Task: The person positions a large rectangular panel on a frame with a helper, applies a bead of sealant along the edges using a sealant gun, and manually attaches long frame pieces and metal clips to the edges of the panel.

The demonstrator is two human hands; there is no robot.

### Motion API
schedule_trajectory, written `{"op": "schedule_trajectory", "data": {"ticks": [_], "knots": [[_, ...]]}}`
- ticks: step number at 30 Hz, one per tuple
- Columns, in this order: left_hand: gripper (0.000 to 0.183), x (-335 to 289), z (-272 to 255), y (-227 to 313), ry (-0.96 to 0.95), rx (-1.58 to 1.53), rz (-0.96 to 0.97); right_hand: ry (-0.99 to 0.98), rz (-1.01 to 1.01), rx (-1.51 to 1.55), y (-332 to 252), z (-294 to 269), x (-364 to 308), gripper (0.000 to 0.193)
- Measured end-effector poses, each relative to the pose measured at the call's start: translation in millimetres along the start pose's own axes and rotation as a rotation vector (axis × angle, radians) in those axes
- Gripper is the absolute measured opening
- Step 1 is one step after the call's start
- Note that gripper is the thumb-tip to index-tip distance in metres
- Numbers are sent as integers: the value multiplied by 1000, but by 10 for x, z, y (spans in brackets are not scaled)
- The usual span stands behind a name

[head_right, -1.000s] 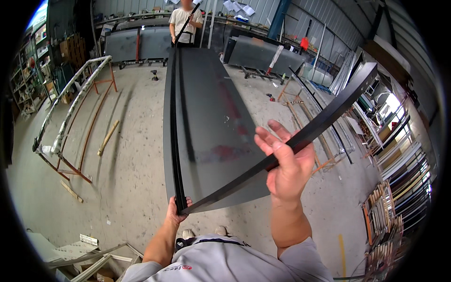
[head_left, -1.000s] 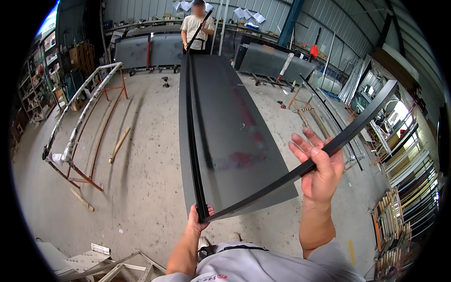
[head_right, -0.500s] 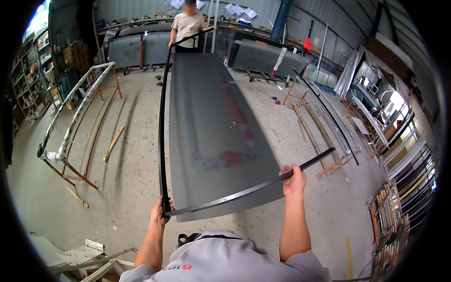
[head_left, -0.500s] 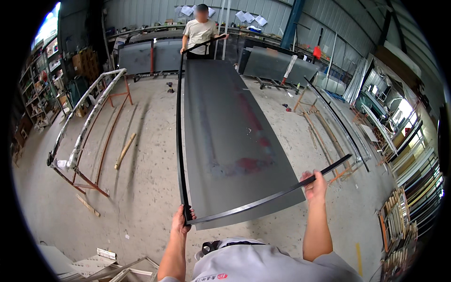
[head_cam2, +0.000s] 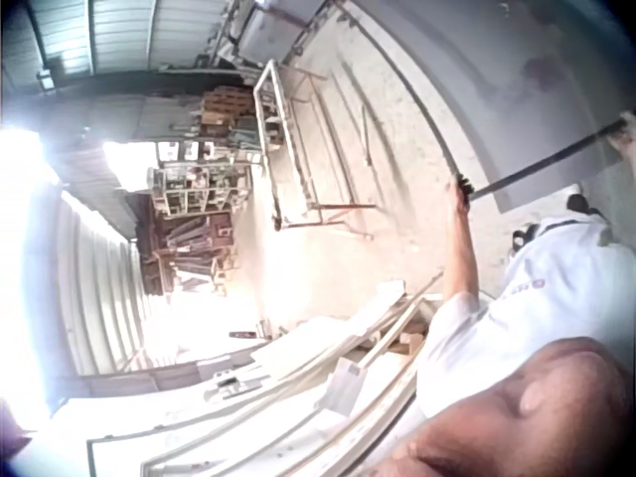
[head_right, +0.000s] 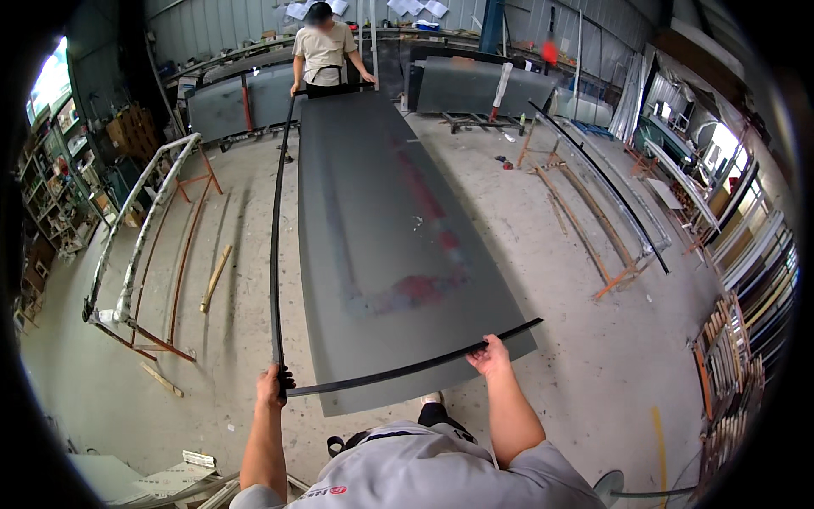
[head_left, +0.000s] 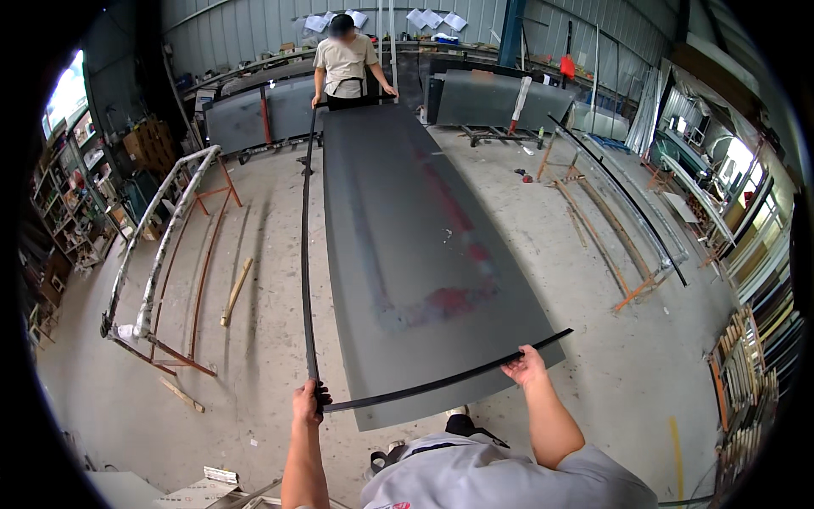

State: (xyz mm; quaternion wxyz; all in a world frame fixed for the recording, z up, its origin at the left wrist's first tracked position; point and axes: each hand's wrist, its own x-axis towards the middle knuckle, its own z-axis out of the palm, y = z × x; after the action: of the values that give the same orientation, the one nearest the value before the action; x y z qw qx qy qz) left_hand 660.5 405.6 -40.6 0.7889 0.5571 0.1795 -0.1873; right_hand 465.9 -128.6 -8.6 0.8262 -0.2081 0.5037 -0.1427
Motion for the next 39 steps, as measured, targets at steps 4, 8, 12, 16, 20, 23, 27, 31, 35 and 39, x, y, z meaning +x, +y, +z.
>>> {"op": "schedule_trajectory", "data": {"ticks": [4,8,12,16,20,23,27,31,35,39], "knots": [[33,34,158,-173,26,61,-31,-15,25,21,-83,-164,200,24],[32,21,191,-447,37,47,-73,29,25,18,-134,-332,333,20],[32,-26,151,-651,-27,-43,-70,44,67,-3,-165,-564,427,22],[33,-57,60,-788,1,-24,-75,19,45,6,-108,-713,422,18],[33,-118,79,-803,1,-10,-105,1,34,37,-64,-812,351,15],[32,-141,-28,-845,31,-20,-107,20,29,49,10,-836,301,15],[32,-227,24,-825,38,-35,-144,18,10,64,39,-902,221,14],[32,-251,-6,-867,18,-57,-130,29,-28,80,98,-998,227,13],[33,-326,-20,-855,-4,-58,-130,29,-37,55,106,-947,73,13],[32,-326,-47,-878,21,-60,-168,45,-48,39,132,-1009,53,13]]}}
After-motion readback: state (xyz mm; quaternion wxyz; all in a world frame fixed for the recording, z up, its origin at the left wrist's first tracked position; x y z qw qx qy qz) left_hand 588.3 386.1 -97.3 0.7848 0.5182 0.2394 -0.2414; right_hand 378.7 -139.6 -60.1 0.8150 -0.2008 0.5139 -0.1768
